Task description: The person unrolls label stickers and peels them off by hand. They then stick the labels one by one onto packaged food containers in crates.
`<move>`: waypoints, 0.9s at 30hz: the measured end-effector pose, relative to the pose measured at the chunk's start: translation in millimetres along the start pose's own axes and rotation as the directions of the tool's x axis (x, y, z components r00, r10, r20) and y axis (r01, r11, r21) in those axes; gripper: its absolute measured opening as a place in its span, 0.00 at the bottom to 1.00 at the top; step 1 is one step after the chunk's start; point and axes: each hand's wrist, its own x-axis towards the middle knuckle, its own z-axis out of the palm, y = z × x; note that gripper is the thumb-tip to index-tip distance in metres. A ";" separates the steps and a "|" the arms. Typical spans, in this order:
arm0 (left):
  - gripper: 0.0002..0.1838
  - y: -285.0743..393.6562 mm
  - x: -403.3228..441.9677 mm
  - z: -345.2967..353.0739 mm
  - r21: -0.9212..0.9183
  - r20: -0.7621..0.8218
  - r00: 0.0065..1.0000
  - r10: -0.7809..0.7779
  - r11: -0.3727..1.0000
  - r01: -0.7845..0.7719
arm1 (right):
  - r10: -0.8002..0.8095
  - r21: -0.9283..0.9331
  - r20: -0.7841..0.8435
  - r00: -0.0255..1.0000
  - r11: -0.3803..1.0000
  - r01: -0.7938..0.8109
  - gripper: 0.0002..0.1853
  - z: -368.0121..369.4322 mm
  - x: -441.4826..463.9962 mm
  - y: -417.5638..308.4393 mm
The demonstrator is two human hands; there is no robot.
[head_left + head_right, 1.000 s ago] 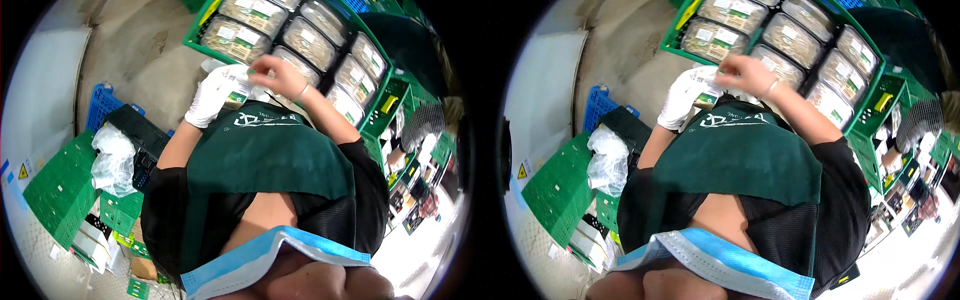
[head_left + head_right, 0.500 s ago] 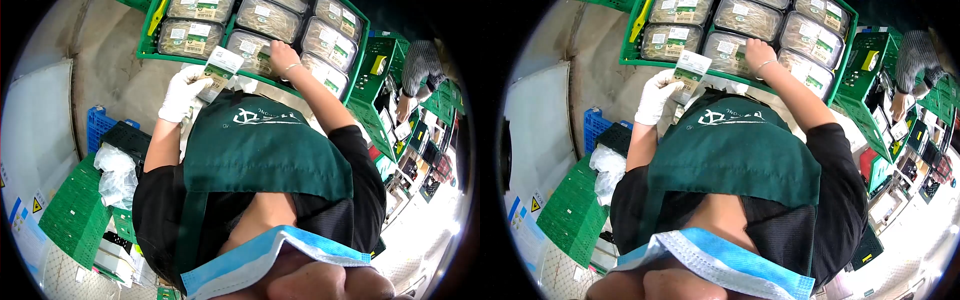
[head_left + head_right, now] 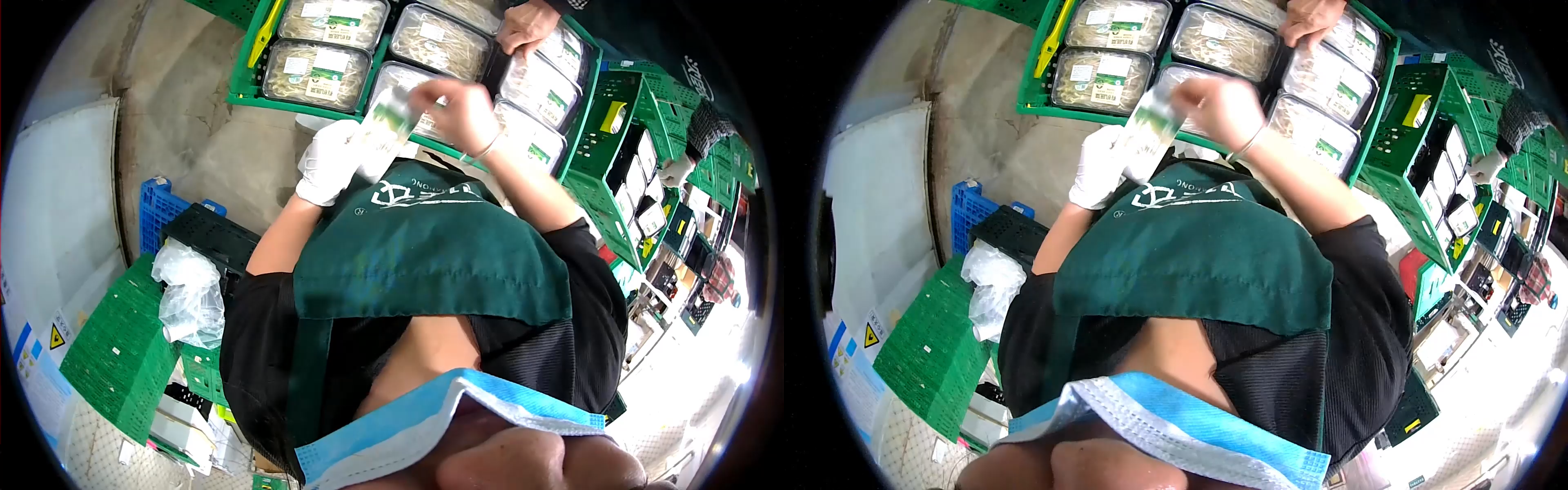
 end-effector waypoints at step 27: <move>0.09 25.3 33.8 -30.0 -0.467 -0.125 0.954 0.273 0.832 -0.299 | -0.045 0.239 0.246 0.968 0.971 -0.016 0.10 7.6 20.0 -19.2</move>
